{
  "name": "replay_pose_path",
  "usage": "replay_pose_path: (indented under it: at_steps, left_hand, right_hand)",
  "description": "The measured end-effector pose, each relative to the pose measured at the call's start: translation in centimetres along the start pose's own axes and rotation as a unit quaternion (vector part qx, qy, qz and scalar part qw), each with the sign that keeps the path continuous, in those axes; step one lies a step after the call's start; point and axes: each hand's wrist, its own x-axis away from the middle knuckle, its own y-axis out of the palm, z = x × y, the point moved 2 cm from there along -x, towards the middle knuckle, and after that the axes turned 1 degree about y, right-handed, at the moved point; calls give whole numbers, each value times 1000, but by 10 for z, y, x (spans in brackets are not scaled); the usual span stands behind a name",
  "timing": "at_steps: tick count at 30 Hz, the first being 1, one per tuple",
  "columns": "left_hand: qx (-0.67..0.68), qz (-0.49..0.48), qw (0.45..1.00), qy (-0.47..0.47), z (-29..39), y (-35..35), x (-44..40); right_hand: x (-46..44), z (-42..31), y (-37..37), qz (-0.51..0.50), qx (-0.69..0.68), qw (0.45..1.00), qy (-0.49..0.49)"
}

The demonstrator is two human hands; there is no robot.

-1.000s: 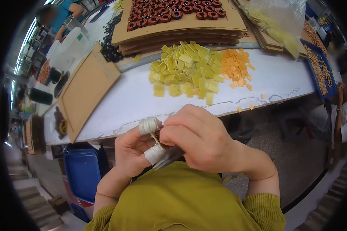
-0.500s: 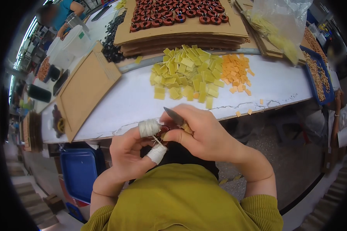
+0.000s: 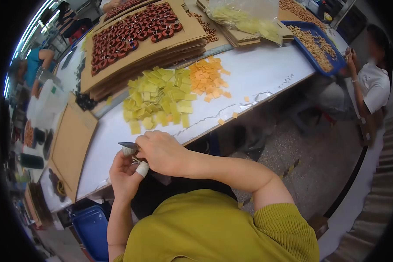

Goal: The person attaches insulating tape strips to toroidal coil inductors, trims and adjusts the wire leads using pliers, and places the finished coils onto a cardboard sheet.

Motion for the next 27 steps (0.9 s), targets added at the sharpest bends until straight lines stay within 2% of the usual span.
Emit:
replay_pose_path:
  at_steps: [2, 5, 8, 13, 17, 19, 21, 25, 27]
  left_hand:
    - [-23, -11, 1000, 7, -2, -2, 1]
    - [-111, 21, 994, 4, -9, -6, 3]
    - [-343, 53, 929, 126, -1, -8, 4]
    - [-360, 106, 907, 193, -15, -13, 0]
    - [-405, 107, 870, 259, -11, -14, -6]
    - [-390, 106, 873, 274, -11, -14, -9]
    - [-393, 113, 872, 270, -13, -18, -7]
    - [-363, 100, 887, 266, -9, -22, -7]
    - [-358, 82, 889, 272, -10, -25, -5]
  right_hand:
    - [-2, -2, 4, -27, 41, 999, 15]
    - [-5, -4, 14, -45, 82, 996, 14]
    - [-6, -7, 20, -47, 113, 992, 1]
    - [0, -3, 13, 6, 124, 990, -72]
    - [23, 23, -61, 82, 182, 972, -122]
    - [41, 47, -104, 123, 250, 956, -88]
    - [61, 74, -128, 119, 262, 958, -14]
    - [53, 91, -128, 58, 290, 952, -75]
    - [43, 92, -125, 39, 287, 954, -74]
